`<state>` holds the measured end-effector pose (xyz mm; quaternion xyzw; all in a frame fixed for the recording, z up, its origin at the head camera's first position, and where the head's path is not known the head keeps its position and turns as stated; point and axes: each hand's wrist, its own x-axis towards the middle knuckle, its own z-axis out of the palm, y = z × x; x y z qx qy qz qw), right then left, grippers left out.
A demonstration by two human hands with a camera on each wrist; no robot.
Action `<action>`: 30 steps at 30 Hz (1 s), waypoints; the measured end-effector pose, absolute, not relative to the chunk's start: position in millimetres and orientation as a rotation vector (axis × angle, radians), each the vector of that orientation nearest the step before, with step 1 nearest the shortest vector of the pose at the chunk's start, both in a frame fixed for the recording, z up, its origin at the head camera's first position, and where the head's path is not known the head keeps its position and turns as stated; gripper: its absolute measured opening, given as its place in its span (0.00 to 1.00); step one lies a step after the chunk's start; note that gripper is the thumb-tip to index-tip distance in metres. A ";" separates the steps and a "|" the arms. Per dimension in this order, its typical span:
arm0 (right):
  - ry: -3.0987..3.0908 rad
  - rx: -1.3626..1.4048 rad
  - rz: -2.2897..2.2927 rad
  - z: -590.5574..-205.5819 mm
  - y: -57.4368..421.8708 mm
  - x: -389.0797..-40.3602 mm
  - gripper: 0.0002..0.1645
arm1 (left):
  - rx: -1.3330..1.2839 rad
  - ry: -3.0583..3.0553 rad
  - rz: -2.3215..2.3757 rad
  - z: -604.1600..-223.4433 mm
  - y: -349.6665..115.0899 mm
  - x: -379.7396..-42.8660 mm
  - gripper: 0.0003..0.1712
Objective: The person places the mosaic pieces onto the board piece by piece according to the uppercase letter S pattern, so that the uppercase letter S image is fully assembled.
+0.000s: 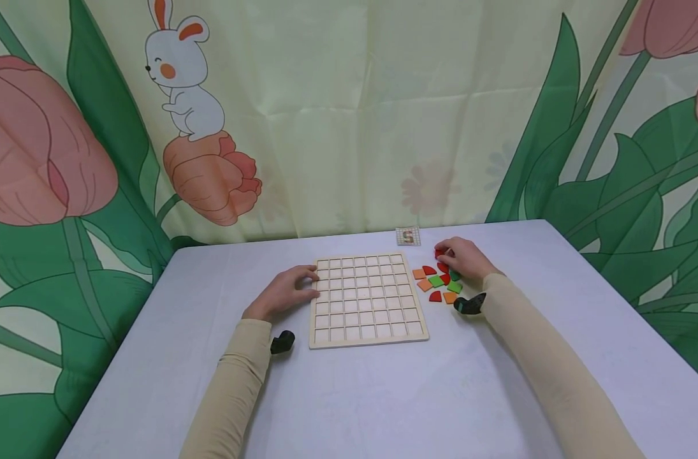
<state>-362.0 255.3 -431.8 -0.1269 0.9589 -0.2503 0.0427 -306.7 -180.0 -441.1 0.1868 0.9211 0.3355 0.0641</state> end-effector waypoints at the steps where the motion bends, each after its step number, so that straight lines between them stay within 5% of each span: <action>1: 2.938 -0.393 -0.769 -431.4 253.6 -361.4 0.22 | 0.571 2.783 1.013 -441.0 -179.9 -306.8 0.22; 30: 2.922 -0.995 -0.743 -420.9 149.1 -337.2 0.16 | 0.611 2.798 1.012 -441.0 -179.3 -306.9 0.21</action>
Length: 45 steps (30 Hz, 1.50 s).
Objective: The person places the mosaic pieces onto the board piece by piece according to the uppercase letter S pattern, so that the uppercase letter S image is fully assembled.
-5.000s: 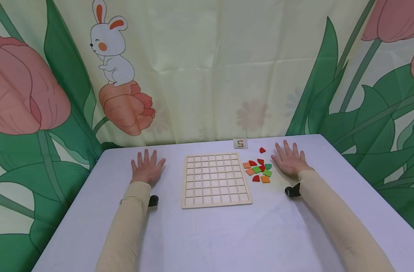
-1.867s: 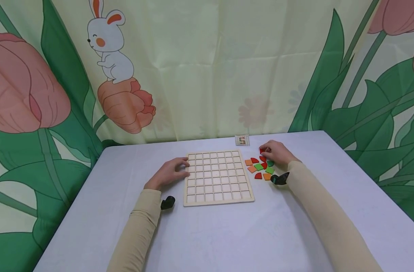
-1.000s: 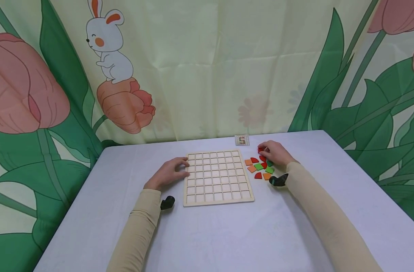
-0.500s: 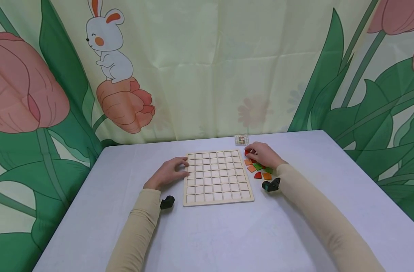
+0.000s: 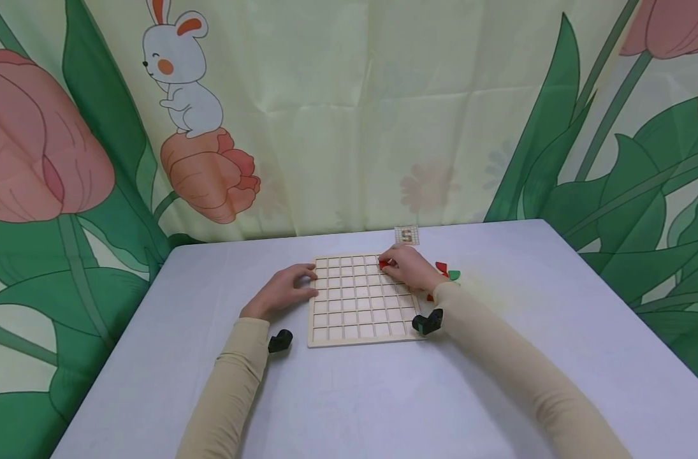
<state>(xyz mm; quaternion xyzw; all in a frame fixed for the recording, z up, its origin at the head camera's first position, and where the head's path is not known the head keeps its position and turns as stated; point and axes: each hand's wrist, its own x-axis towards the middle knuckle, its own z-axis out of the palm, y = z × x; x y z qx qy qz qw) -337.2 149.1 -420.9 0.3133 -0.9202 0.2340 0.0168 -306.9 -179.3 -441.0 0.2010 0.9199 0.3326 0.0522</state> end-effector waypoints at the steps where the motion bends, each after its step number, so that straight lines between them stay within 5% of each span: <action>1: -2.863 0.968 0.734 -421.4 144.9 -336.6 0.15 | 0.614 2.798 1.011 -441.1 -179.5 -307.0 0.21; 45: -2.908 0.825 0.788 -426.2 113.4 -332.8 0.12 | 0.628 2.800 0.996 -436.5 -180.5 -303.8 0.21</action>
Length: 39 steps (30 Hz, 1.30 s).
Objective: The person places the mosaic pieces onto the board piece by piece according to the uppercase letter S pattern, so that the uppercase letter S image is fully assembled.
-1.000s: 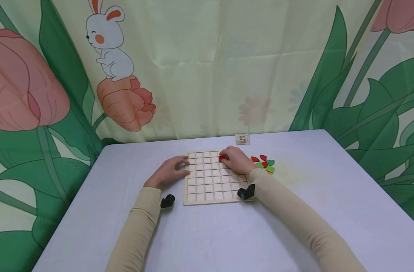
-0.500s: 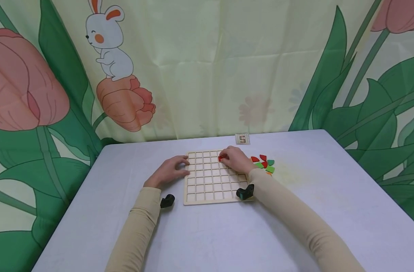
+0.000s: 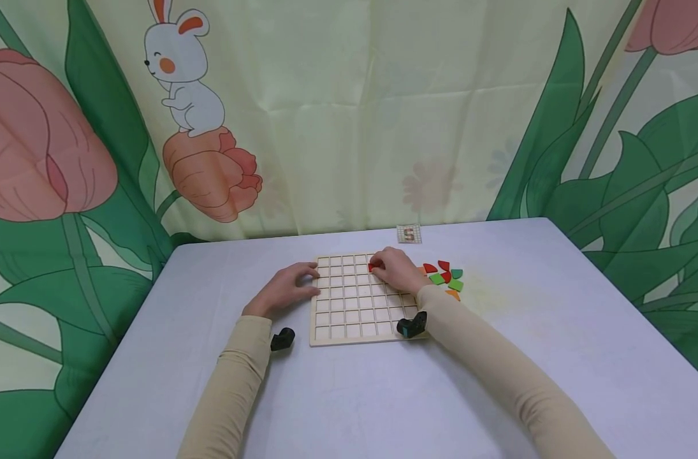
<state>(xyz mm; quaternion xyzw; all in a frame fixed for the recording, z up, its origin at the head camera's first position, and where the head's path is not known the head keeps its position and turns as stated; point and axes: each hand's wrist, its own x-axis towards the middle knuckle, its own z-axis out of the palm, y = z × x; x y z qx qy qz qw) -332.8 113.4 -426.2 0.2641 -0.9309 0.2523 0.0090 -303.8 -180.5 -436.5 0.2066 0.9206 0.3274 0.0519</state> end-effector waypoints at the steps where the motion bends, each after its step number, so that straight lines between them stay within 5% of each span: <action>1: -2.909 0.828 0.792 -425.8 113.2 -332.5 0.12 | 0.630 2.800 0.998 -436.5 -180.5 -303.8 0.21; 39: -2.905 0.670 1.058 -427.0 130.4 -330.3 0.18 | 0.648 2.807 0.989 -438.8 -180.2 -305.5 0.21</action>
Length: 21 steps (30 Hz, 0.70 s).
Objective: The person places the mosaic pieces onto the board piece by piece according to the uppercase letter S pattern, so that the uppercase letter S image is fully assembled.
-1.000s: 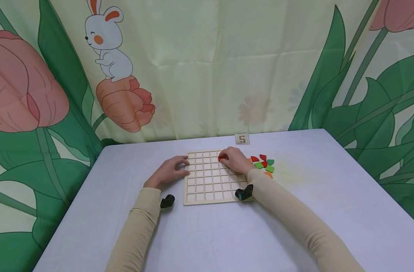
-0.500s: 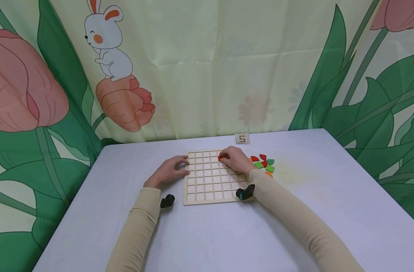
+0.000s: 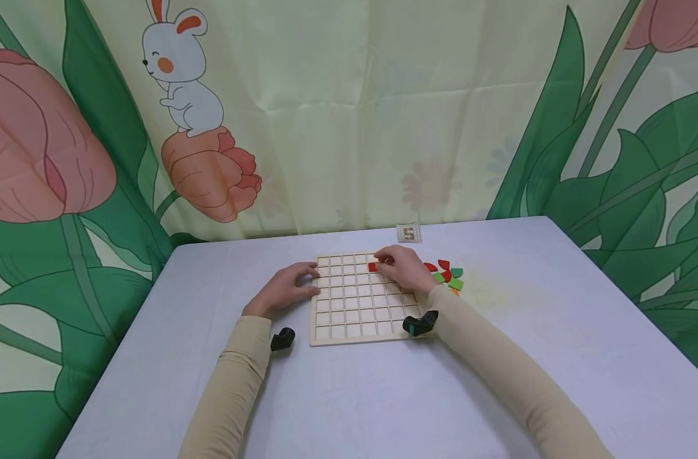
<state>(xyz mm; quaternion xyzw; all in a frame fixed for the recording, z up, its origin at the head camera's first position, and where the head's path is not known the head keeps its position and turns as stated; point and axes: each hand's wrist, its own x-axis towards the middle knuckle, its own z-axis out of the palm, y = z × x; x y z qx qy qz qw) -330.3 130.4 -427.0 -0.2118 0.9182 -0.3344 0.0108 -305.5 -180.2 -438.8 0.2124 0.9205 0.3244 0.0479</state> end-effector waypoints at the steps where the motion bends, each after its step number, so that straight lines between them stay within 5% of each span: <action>1: 2.852 -0.634 -1.079 -426.8 133.9 -329.8 0.19 | 0.647 2.806 0.989 -439.1 -180.2 -305.6 0.21; 21: 2.823 -0.192 -1.146 -429.5 253.8 -316.4 0.24 | 0.675 2.807 1.017 -441.7 -182.3 -306.0 0.21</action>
